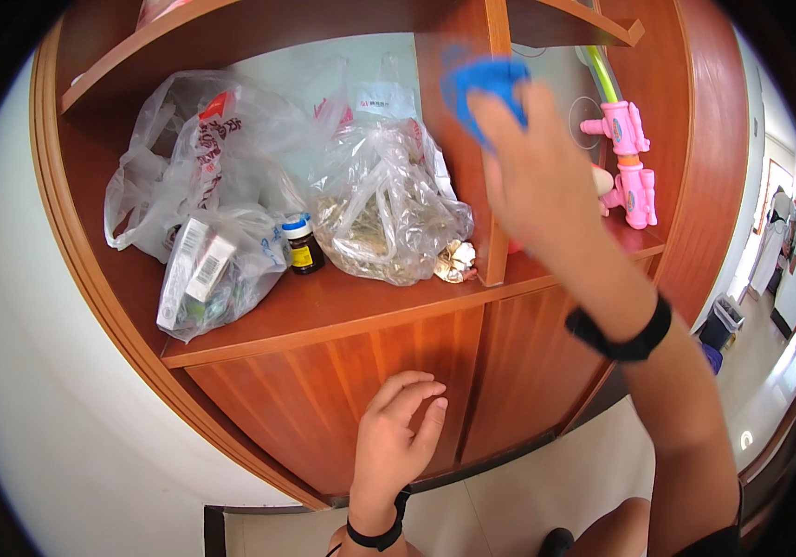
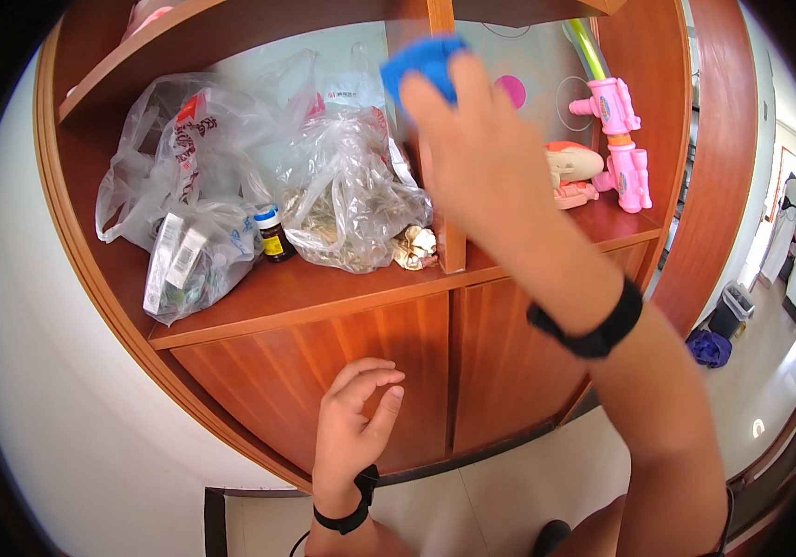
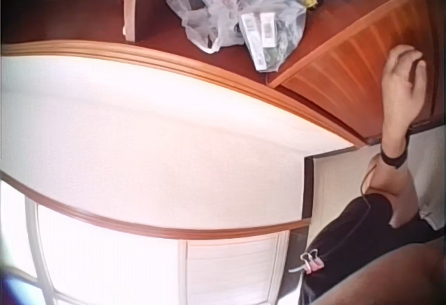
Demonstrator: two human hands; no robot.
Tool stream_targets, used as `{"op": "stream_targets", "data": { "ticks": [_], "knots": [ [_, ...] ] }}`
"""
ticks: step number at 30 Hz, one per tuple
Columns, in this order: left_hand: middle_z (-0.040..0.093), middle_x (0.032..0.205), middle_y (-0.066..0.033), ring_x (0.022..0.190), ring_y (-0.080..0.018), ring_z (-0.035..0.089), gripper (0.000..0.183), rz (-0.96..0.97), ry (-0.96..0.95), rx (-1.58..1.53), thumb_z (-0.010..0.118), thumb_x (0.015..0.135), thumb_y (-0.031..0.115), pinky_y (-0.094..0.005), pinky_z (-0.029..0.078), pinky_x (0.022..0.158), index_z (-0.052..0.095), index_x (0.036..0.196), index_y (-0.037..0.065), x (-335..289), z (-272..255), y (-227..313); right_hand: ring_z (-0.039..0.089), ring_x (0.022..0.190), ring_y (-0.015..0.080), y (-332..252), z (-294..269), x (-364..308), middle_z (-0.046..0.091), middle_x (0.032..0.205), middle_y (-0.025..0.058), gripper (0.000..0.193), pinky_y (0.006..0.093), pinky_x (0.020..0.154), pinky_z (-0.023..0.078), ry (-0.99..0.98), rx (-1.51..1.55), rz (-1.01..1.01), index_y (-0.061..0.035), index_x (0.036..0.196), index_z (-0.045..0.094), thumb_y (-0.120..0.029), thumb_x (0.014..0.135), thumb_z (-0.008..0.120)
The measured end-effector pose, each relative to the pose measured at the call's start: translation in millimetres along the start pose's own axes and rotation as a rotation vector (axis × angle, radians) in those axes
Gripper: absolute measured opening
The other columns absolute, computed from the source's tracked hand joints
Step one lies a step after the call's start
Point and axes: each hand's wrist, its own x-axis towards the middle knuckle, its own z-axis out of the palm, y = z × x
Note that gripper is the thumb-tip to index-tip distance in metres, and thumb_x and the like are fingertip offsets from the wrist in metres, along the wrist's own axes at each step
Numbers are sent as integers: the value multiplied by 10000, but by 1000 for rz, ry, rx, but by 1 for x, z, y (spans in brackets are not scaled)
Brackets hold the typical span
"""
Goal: The person wipes the exterior surfaces and doors of a wooden cabinet using a blue cloth.
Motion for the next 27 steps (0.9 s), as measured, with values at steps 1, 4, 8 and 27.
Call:
{"op": "stream_targets", "data": {
  "ticks": [1, 4, 8, 27],
  "knots": [
    [681, 1073, -152, 946, -321, 683, 147, -15, -27, -7, 705, 892, 83, -355, 550, 824, 708, 1017, 6, -1, 10, -4, 622, 843, 388, 5, 3, -40, 535, 1099, 192, 391, 454, 667, 555, 16, 31, -21, -136, 1203, 584, -49, 826, 640],
    [687, 1080, -143, 989, -290, 677, 131, -62, -45, -6, 707, 889, 52, -346, 531, 872, 716, 1009, 2, -2, 0, 5, 602, 891, 374, -24, -12, -116, 517, 1076, 170, 422, 435, 645, 565, -252, 104, 40, -99, 1249, 583, -49, 831, 626],
    [687, 1078, -148, 980, -295, 679, 138, -66, -44, 23, 709, 890, 61, -341, 532, 866, 714, 1012, -3, -4, -1, 4, 605, 863, 385, -26, -34, -117, 518, 1078, 175, 331, 455, 700, 540, -433, 403, 220, -80, 1196, 590, -58, 867, 621],
    [704, 1012, -159, 924, -318, 701, 148, -18, -201, 109, 701, 880, 90, -346, 555, 817, 730, 996, 3, -4, -1, 12, 665, 829, 297, 34, -64, -67, 593, 1082, 114, 423, 392, 615, 573, -213, 95, -206, -153, 1200, 628, -97, 783, 667]
  ]
}}
